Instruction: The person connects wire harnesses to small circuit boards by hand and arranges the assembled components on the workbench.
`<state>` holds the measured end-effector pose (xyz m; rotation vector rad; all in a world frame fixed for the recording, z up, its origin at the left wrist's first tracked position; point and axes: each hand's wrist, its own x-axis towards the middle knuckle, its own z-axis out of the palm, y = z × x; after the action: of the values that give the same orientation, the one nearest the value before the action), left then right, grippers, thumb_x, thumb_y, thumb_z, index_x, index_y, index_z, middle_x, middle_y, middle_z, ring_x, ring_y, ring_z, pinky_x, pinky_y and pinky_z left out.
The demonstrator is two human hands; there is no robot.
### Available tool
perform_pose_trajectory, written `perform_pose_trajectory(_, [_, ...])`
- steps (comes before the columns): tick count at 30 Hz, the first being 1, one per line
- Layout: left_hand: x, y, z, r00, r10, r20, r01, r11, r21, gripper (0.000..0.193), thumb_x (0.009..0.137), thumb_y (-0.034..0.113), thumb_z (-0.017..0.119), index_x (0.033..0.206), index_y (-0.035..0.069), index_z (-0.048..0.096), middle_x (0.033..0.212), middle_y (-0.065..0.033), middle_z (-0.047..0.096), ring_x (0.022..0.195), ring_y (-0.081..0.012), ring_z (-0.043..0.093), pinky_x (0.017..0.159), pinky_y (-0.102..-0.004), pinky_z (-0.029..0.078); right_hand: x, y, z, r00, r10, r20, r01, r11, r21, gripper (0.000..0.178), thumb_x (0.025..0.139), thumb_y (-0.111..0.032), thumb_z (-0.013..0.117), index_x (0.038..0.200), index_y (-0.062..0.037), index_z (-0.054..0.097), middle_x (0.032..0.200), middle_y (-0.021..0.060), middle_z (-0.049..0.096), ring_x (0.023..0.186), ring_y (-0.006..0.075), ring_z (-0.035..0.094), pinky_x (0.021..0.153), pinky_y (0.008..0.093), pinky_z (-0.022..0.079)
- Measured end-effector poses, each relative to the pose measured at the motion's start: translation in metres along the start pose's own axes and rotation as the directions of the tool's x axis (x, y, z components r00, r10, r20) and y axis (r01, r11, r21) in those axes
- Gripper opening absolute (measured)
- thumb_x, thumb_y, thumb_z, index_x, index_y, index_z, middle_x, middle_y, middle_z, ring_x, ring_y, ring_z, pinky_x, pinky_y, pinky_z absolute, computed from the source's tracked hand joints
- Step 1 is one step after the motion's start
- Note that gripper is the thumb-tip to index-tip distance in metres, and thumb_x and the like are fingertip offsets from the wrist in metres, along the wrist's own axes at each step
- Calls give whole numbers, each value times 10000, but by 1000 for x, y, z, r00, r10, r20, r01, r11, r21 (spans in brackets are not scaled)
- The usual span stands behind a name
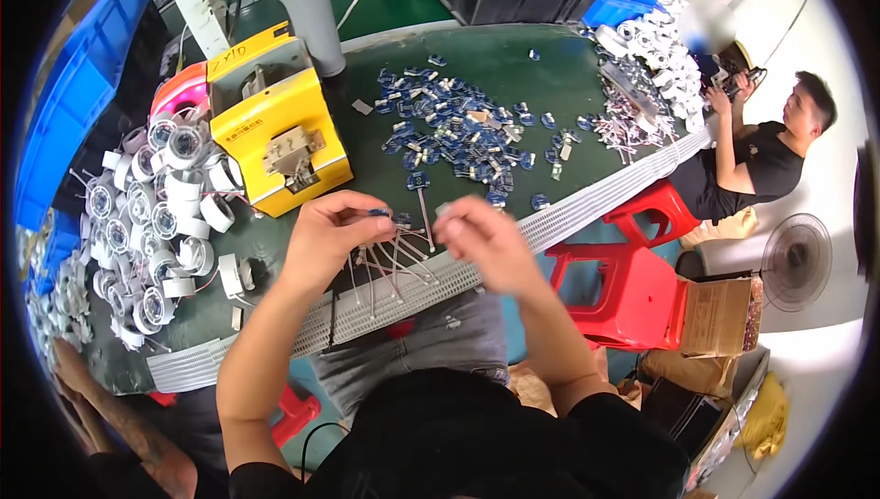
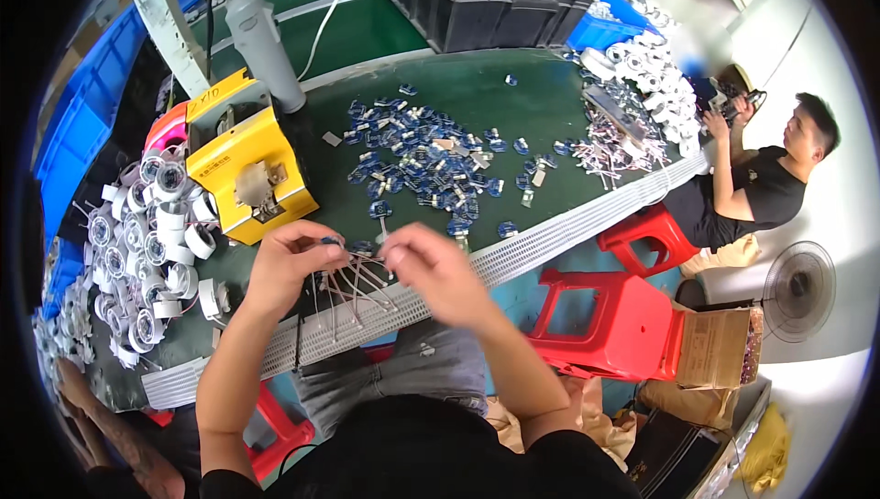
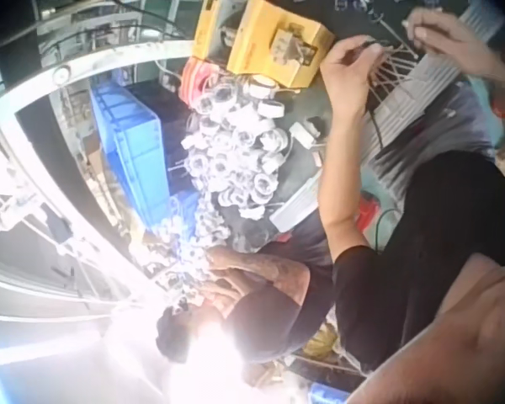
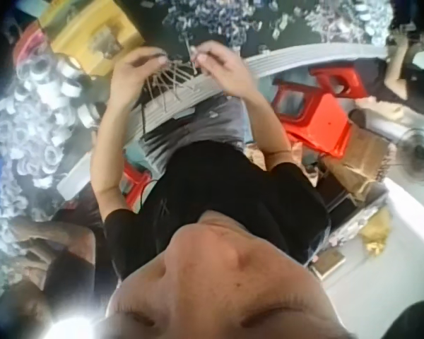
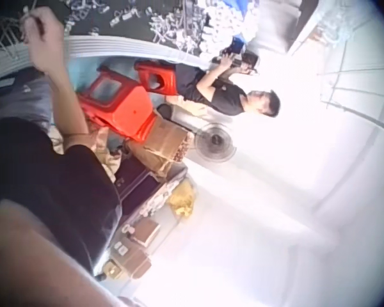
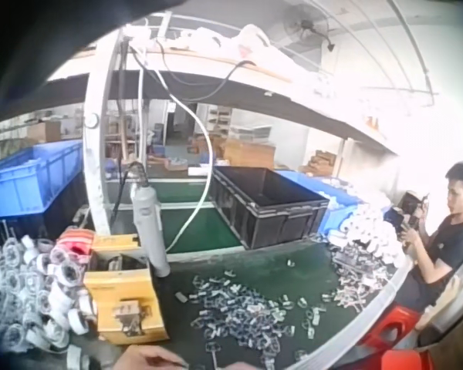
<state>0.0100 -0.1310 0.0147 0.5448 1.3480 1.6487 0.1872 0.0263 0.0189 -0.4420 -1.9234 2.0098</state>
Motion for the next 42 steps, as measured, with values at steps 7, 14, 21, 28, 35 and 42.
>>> perform_pose_trajectory(7, [-2,-4,-6,1000,1,8,0,987,-162,184,910,18,667,1089,-18,645,1002,-105,704,908,-184,704,801,-301,599,17,8,39,976,-187,-111,144,938,-315,177,939,-85,626,1090,-1,667,754,78,688,605,93,586,554,254,461])
perform_pose_trajectory(14, [-1,-3,-5,997,66,-40,-71,987,-145,152,886,-35,658,1037,-36,654,1165,-152,654,989,-226,692,882,-333,577,20,7,37,985,-73,-158,51,989,-137,247,955,-75,605,1197,-26,612,771,85,690,601,98,600,580,245,495])
perform_pose_trajectory(21, [-4,-4,-4,993,70,-91,-83,986,-142,264,833,-98,676,1092,-45,659,1151,-136,663,984,-198,690,884,-303,557,25,8,36,966,-248,-76,215,929,-303,154,941,-62,626,1070,-5,688,813,47,656,645,77,593,571,232,464])
perform_pose_trajectory(28, [-5,-1,-1,991,97,-97,-95,995,16,282,822,-76,707,1098,-30,673,979,-105,713,867,-148,694,811,-271,568,24,3,37,995,11,-98,-26,989,-145,132,882,-48,716,1000,9,730,762,38,667,598,65,599,526,207,453])
perform_pose_trajectory(35, [-6,2,1,994,53,-92,-48,997,52,287,840,-52,710,1125,-20,699,928,-91,727,811,-103,682,745,-226,552,31,-5,29,986,-165,4,151,893,-425,135,863,-57,736,987,-3,737,758,39,698,615,66,629,541,220,500])
perform_pose_trajectory(42, [-6,1,2,996,58,-71,-58,998,7,267,846,-45,708,1111,-12,707,912,-79,725,813,-97,675,744,-221,541,26,-3,30,987,-159,-41,134,926,-354,140,864,-40,720,996,4,731,796,71,728,653,85,671,592,223,537])
